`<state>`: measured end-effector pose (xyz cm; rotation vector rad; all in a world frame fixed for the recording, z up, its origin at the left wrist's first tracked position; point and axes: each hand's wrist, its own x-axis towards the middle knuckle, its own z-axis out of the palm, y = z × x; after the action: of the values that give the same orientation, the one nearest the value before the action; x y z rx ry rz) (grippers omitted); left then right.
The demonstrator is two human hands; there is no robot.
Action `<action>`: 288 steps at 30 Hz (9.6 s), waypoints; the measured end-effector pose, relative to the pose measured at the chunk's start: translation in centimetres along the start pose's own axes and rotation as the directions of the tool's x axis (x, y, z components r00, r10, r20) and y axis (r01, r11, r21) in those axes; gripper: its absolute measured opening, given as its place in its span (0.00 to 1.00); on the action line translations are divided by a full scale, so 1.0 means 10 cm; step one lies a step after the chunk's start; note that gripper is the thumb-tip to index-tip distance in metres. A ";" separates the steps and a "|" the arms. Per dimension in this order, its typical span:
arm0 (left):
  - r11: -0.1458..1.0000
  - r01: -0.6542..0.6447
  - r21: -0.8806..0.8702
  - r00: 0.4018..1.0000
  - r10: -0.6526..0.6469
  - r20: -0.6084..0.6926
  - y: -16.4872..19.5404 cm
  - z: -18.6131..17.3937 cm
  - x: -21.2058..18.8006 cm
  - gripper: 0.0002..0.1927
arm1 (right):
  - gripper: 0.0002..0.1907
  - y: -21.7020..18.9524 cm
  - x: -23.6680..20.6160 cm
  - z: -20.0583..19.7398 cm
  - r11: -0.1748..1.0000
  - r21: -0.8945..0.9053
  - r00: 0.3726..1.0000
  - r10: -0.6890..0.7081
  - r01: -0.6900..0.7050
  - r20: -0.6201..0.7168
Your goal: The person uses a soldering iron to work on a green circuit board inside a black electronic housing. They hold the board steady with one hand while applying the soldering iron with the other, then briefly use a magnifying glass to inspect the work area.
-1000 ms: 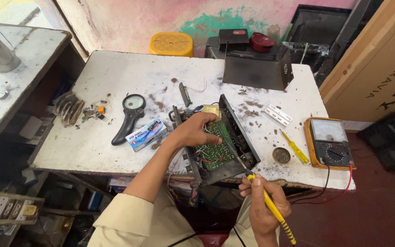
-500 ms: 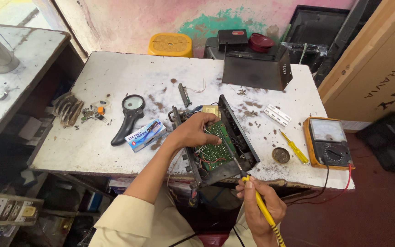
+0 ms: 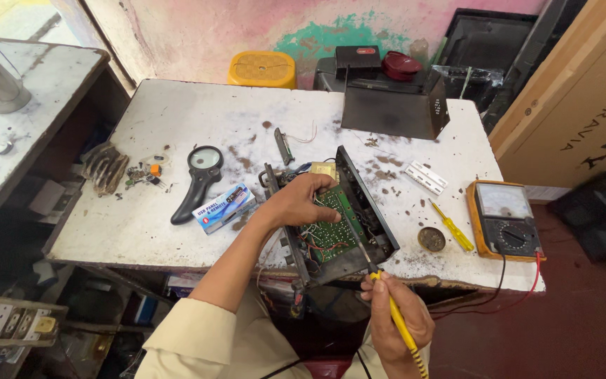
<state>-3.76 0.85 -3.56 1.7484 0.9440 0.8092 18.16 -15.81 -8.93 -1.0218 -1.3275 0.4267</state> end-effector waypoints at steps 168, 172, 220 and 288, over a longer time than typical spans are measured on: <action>0.998 0.059 -0.006 0.998 -0.059 -0.023 -0.02 0.00 -0.04 0.21 | 0.07 0.12 -0.05 -0.20 0.984 0.171 0.998 0.059 -0.055 -0.015; 0.997 -0.017 -0.075 1.000 0.016 -0.015 -0.03 -0.01 -0.04 0.23 | 0.08 -0.02 0.07 -0.01 0.992 0.111 0.998 0.058 -0.062 0.037; 1.000 0.001 -0.030 1.000 -0.001 -0.005 -0.04 -0.03 -0.02 0.21 | 0.09 -0.15 0.00 0.21 0.997 0.045 0.996 0.065 -0.063 -0.060; 0.994 0.021 -0.103 1.000 -0.021 0.004 -0.09 -0.04 -0.01 0.20 | 0.08 -0.17 0.13 0.12 0.997 -0.076 0.998 0.038 -0.034 0.056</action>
<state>-4.38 1.12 -4.29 1.6479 0.9012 0.8272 16.91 -15.31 -6.87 -1.1044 -1.3868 0.4382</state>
